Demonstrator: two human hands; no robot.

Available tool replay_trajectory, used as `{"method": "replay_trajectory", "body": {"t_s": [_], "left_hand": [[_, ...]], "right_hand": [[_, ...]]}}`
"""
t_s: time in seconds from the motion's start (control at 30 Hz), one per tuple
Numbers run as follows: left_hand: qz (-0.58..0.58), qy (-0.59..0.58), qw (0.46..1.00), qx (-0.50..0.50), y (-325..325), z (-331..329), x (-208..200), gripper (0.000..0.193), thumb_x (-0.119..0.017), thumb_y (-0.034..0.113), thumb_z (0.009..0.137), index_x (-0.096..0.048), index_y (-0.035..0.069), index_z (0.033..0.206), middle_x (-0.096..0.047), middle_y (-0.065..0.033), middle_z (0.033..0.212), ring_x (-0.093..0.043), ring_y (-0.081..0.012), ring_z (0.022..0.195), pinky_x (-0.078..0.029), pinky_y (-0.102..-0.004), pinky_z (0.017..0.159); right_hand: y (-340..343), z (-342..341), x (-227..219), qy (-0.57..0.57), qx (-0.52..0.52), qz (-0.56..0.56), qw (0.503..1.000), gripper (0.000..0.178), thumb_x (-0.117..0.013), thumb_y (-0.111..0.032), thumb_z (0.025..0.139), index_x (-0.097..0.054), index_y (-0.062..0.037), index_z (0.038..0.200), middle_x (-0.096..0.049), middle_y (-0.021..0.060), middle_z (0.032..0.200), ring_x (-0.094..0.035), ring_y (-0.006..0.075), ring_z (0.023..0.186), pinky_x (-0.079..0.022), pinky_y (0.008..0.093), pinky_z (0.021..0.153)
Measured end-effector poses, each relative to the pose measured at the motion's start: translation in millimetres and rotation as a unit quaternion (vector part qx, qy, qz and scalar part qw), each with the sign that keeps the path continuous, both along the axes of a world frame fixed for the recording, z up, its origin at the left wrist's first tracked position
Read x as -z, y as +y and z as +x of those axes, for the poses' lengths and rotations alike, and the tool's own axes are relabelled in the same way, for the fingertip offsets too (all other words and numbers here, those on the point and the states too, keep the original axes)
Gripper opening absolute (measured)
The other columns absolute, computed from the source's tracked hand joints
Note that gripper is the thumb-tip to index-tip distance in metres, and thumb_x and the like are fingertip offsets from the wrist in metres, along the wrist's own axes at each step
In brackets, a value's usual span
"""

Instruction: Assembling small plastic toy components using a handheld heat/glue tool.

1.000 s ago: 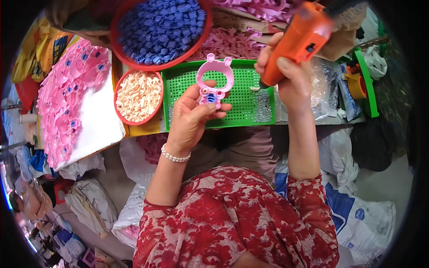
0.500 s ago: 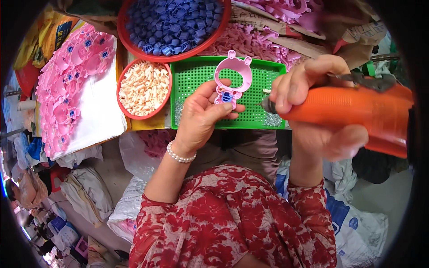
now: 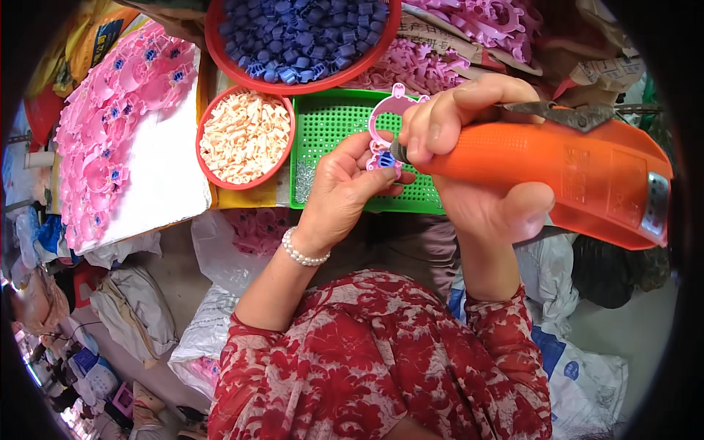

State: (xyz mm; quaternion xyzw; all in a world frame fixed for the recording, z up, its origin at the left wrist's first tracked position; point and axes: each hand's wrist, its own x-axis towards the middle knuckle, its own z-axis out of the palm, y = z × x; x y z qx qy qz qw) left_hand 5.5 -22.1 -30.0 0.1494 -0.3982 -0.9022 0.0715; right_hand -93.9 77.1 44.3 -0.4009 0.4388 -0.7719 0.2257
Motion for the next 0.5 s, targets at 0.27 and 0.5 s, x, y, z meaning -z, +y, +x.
{"method": "replay_trajectory", "body": {"t_s": [0.27, 0.5], "left_hand": [[0.001, 0.003, 1.000, -0.010, 1, 1, -2, 0.035, -0.056, -0.001, 0.086, -0.048, -0.001, 0.121, -0.061, -0.0056, 0.101, -0.063, -0.0156, 0.089, -0.053, -0.0242, 0.075], [-0.006, 0.011, 1.000, -0.009, 2, 1, -2, 0.038, -0.056, -0.001, 0.087, -0.047, -0.001, 0.124, -0.061, -0.0049, 0.102, -0.063, -0.0140, 0.088, -0.052, -0.0233, 0.075]], "right_hand": [[-9, -3, 13, -0.019, 0.012, 0.006, 1.000, 0.078, -0.059, -0.069, 0.072, -0.045, -0.0045, 0.114, -0.053, 0.0049, 0.084, -0.052, 0.0172, 0.072, -0.042, 0.0350, 0.072], [-12, -4, 19, -0.008, 0.019, 0.010, 1.000, 0.076, -0.059, -0.068, 0.073, -0.046, -0.0042, 0.113, -0.053, 0.0057, 0.083, -0.052, 0.0173, 0.071, -0.043, 0.0351, 0.070]]}}
